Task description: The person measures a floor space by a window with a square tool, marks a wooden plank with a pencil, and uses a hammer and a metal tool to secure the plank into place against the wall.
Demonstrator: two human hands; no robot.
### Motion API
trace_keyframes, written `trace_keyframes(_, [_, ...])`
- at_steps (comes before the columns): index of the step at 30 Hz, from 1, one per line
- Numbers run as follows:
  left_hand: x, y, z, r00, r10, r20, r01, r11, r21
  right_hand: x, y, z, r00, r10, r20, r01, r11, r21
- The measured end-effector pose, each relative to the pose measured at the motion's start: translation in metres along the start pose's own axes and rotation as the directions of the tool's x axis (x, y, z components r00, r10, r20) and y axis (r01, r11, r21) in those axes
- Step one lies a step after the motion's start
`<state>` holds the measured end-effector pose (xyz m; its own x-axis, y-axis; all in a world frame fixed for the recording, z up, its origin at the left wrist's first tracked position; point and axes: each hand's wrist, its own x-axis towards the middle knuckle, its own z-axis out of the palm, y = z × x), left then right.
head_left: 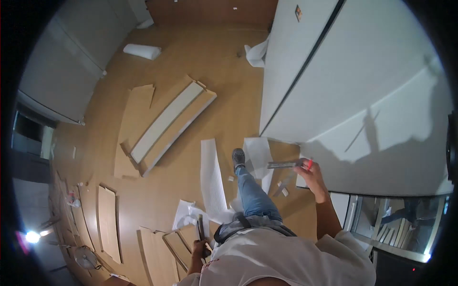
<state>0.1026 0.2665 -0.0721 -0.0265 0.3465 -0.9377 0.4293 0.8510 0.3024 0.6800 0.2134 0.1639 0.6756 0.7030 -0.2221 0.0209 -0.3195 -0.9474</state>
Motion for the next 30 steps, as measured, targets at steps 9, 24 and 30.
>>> trace_keyframes(9, [0.013,0.155,0.050,0.979,0.112,-0.168,-0.078,0.976,0.202,0.287,-0.046,0.170,0.886,0.005,0.464,-0.026,0.999,0.039])
trace_keyframes(24, [0.149,0.517,0.078,0.981,0.096,-0.171,-0.047,0.962,0.270,0.559,-0.012,0.203,0.868,0.338,0.365,-0.037,0.775,-0.631])
trace_keyframes(30, [0.252,0.702,0.088,0.962,0.230,-0.149,-0.121,0.845,0.521,0.682,-0.023,0.174,0.908,0.379,0.180,-0.111,0.631,-0.767])
